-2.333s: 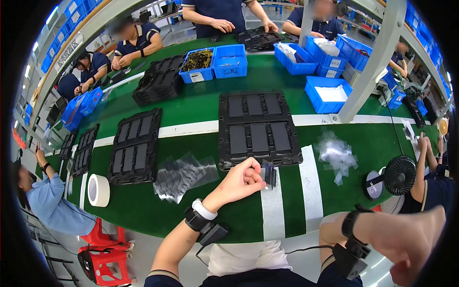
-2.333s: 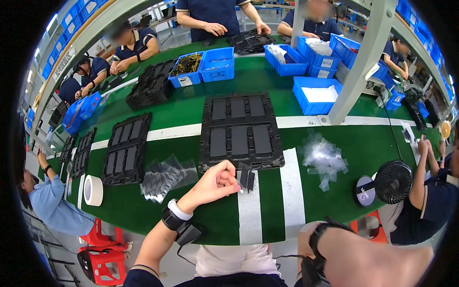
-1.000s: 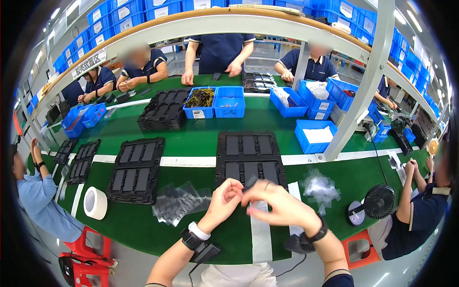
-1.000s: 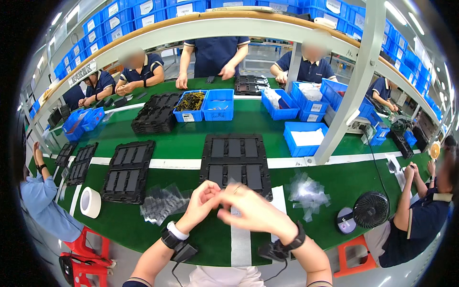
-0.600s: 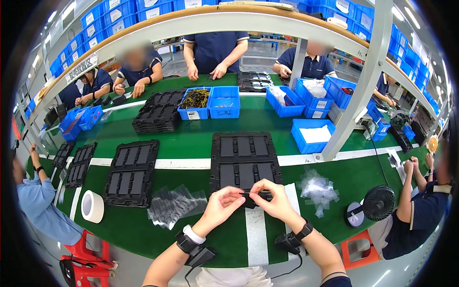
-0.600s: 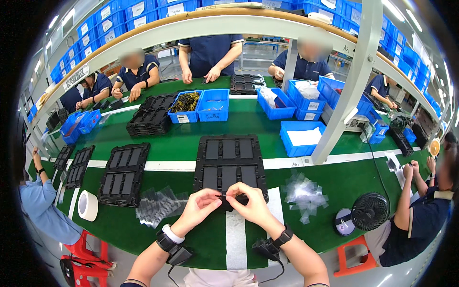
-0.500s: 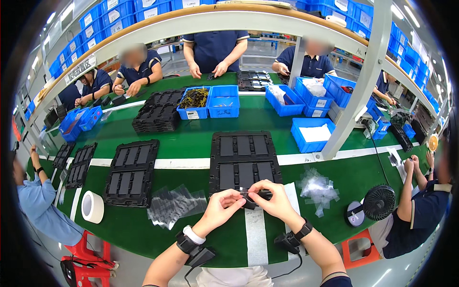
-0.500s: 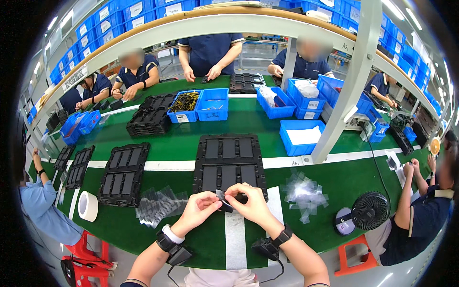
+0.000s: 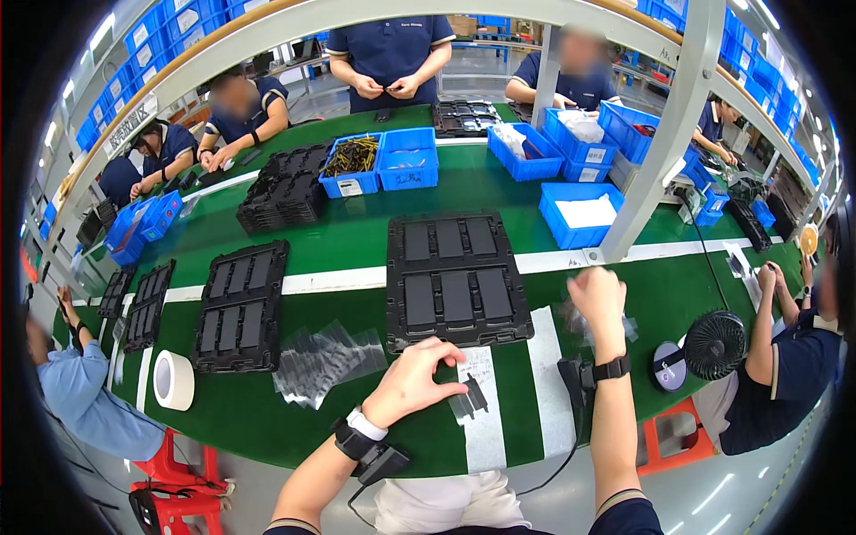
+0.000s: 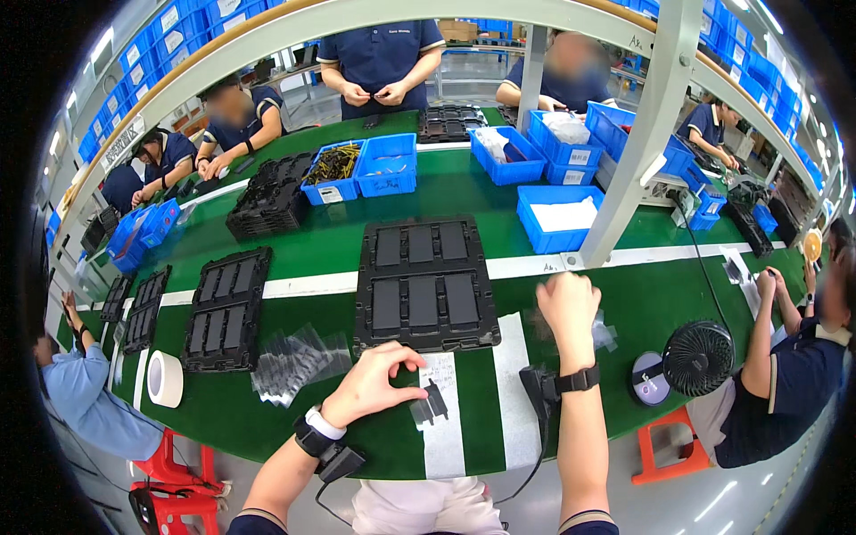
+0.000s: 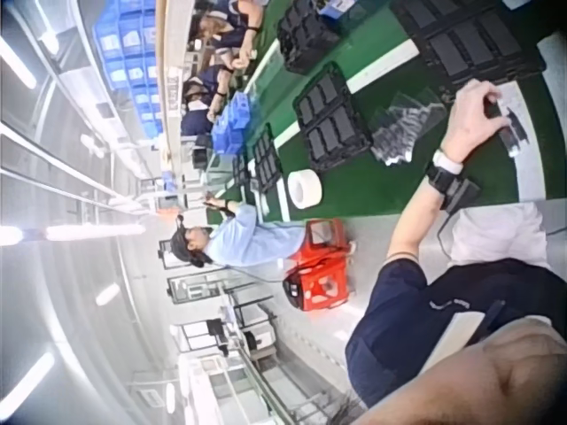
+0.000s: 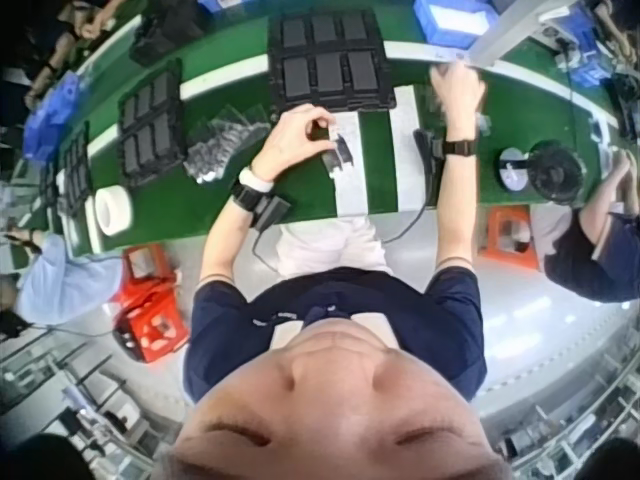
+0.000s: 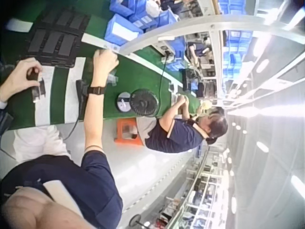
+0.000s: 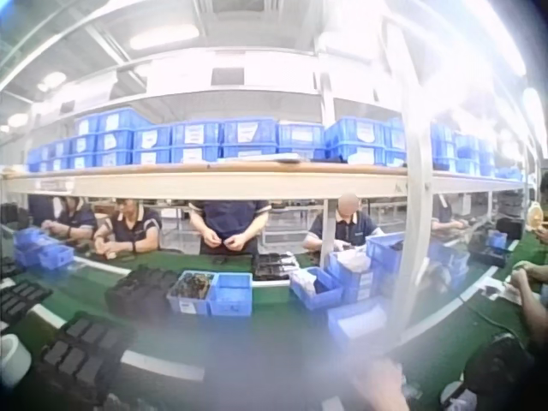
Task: The recorder is assembling small electronic components on a factory production line, specifically applying a protective film or component to a black rectangular housing.
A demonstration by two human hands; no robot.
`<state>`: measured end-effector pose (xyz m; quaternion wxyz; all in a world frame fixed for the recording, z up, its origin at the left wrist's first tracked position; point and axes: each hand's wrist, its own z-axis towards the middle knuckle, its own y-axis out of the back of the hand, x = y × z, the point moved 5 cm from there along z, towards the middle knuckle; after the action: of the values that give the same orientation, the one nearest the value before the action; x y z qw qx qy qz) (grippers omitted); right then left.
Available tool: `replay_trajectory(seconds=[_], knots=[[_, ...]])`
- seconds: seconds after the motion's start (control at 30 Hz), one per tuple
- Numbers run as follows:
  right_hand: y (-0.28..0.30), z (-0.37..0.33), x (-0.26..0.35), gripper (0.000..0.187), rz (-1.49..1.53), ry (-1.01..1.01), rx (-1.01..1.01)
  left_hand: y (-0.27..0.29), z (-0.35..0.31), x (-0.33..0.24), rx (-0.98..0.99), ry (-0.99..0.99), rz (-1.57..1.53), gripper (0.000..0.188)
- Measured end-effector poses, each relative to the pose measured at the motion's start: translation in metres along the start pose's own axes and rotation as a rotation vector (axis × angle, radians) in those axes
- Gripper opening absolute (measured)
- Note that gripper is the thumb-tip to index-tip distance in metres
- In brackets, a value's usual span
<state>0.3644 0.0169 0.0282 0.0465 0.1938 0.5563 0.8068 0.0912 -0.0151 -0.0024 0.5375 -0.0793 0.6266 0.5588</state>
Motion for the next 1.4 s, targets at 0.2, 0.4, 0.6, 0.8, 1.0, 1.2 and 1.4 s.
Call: replay_trajectory(seconds=[0.2, 0.4, 0.6, 0.8, 1.0, 1.2, 1.4], knots=[[0.0, -0.005, 0.017, 0.009, 0.261, 0.374, -0.347, 0.014, -0.001, -0.001, -0.352, -0.086, 0.232, 0.036], [-0.038, -0.041, 0.125, 0.014, 0.751, 0.691, 0.339, 0.008, -0.007, 0.005, -0.223, -0.011, 0.125, 0.041], [-0.067, -0.044, 0.145, 0.021, 0.755, 0.625, 0.361, 0.016, -0.004, 0.002, -0.426, 0.035, 0.056, 0.021], [-0.065, -0.052, 0.15, 0.027, 0.601, 0.566, 0.315, 0.017, -0.005, 0.009, -0.408, 0.076, 0.004, 0.021], [-0.066, -0.044, 0.137, 0.02, 1.057, 0.395, 0.296, 0.004, -0.005, -0.001, -0.101, 0.028, 0.154, 0.021], [-0.014, -0.054, 0.129, 0.023, 0.991, 0.587, 0.177, 0.006, -0.012, -0.005, -0.043, -0.089, 0.278, 0.017], [0.007, -0.088, 0.114, 0.033, 0.873, 1.038, -0.026, 0.022, -0.002, 0.013, -0.307, 0.37, -1.191, 0.02]])
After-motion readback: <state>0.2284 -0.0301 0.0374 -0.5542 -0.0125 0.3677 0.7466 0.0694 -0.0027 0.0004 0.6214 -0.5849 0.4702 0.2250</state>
